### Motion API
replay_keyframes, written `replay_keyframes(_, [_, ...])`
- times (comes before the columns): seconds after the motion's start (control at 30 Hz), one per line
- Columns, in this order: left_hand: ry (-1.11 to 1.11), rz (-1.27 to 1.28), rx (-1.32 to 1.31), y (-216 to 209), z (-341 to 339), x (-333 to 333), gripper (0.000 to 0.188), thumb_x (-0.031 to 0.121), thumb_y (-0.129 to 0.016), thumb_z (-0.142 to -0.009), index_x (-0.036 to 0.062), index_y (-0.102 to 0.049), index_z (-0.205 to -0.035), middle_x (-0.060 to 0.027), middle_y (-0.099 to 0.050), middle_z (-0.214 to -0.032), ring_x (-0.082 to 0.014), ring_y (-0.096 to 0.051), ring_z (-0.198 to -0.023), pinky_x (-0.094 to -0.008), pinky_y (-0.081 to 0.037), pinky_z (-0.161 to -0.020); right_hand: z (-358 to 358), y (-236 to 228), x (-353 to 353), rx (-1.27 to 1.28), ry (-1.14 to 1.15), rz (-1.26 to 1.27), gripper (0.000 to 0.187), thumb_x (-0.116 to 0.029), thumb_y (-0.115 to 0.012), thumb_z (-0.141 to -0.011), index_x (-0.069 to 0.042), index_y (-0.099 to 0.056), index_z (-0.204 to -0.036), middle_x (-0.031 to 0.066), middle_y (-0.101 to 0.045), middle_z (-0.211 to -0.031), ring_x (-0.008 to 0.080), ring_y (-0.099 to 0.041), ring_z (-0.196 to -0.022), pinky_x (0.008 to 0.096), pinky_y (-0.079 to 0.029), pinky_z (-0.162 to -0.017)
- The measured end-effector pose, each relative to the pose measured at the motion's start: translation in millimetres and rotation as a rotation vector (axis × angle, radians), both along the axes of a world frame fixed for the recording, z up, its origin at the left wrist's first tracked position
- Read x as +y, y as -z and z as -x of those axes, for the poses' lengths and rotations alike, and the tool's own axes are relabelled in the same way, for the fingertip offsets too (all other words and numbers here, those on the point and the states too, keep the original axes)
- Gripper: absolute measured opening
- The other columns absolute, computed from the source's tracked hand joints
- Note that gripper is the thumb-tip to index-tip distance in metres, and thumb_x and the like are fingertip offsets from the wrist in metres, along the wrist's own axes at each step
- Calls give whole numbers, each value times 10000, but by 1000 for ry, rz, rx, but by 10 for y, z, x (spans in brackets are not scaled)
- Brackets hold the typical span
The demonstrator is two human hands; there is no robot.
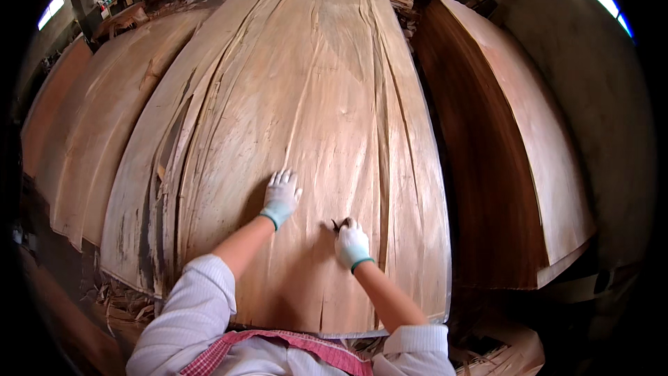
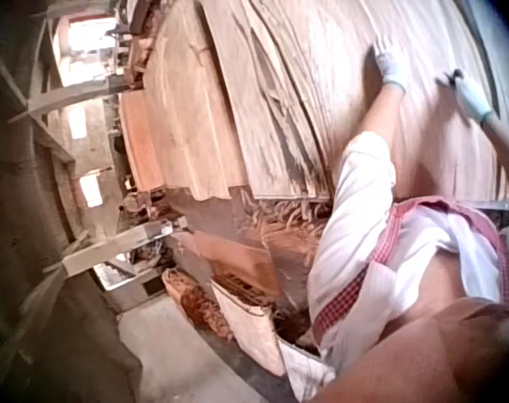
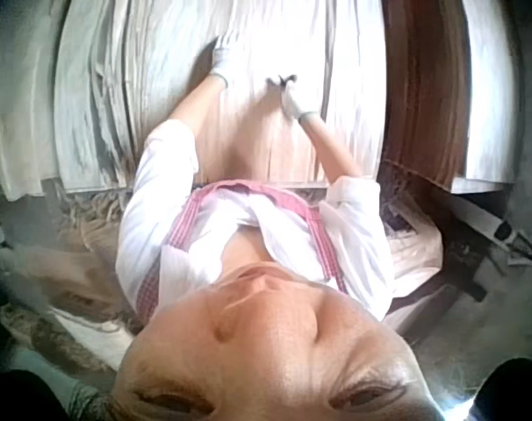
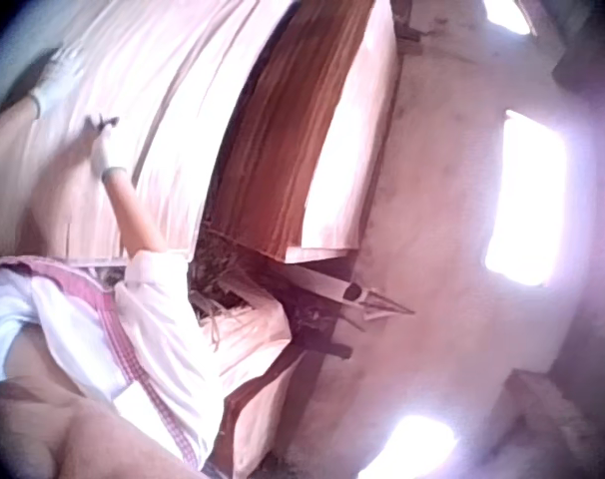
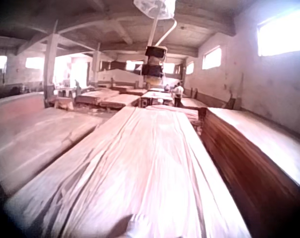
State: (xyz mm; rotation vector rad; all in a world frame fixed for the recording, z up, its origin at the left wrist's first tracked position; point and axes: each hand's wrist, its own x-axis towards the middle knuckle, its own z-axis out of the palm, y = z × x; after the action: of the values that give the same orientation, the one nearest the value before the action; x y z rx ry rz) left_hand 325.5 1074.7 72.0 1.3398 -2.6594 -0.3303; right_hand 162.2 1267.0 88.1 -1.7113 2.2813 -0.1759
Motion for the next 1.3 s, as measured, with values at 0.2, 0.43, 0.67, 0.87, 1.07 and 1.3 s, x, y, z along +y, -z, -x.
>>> replay_keyframes(0.2, [157,39,-45,45,788,-1284,610,410,-480,-958,49,-376,-1439,-128,-345,-1521,-273,-273,-1428,-404,-175,-1185,-105,-184,-88,1,-41,9,225,-111,-564,-810,13,-621,-989,219,-490,-1323,417,-507,-1162,457,-502,-907])
replay_keyframes(0.43, [17,117,119,337,1177,-2202,551,370,-439,-977,62,-395,-1432,-111,-365,-1515,-238,-301,-1417,-419,-178,-1180,1017,-304,-1080,-210,11,-260,477,-247,-517,-939,-213,-456,-1411,182,-681,-998,363,-670,-850,450,-550,-653])
replay_keyframes(0.67, [-79,332,260,389,1666,-2917,373,257,-500,-940,39,-577,-1233,-142,-523,-1369,-281,-446,-1310,-448,-272,-1136,1718,-35,-4525,118,84,211,340,-357,-463,-940,-59,-599,-1030,241,-664,-975,431,-626,-933,516,-485,-805])
replay_keyframes(0.87, [-164,428,313,492,1799,-3175,397,230,-463,-939,24,-536,-1271,-167,-530,-1340,-303,-472,-1279,-453,-321,-1095,1345,97,-5797,259,-4,223,315,-290,-450,-919,-77,-659,-1020,195,-690,-990,374,-658,-940,464,-516,-825])
replay_keyframes(1.07, [-228,411,161,580,1688,-3301,392,161,-437,-925,35,-533,-1284,-138,-524,-1362,-278,-453,-1312,-442,-310,-1114,1259,209,-5353,254,-79,175,328,-292,-463,-920,-33,-664,-924,227,-684,-914,393,-665,-877,494,-520,-786])
replay_keyframes(1.3, [-174,264,121,412,1978,-3203,432,174,-383,-956,61,-471,-1363,-125,-465,-1434,-274,-393,-1368,-446,-257,-1147,1526,77,-4864,215,81,98,332,-292,-451,-936,-38,-658,-985,238,-679,-959,405,-659,-917,476,-520,-826])
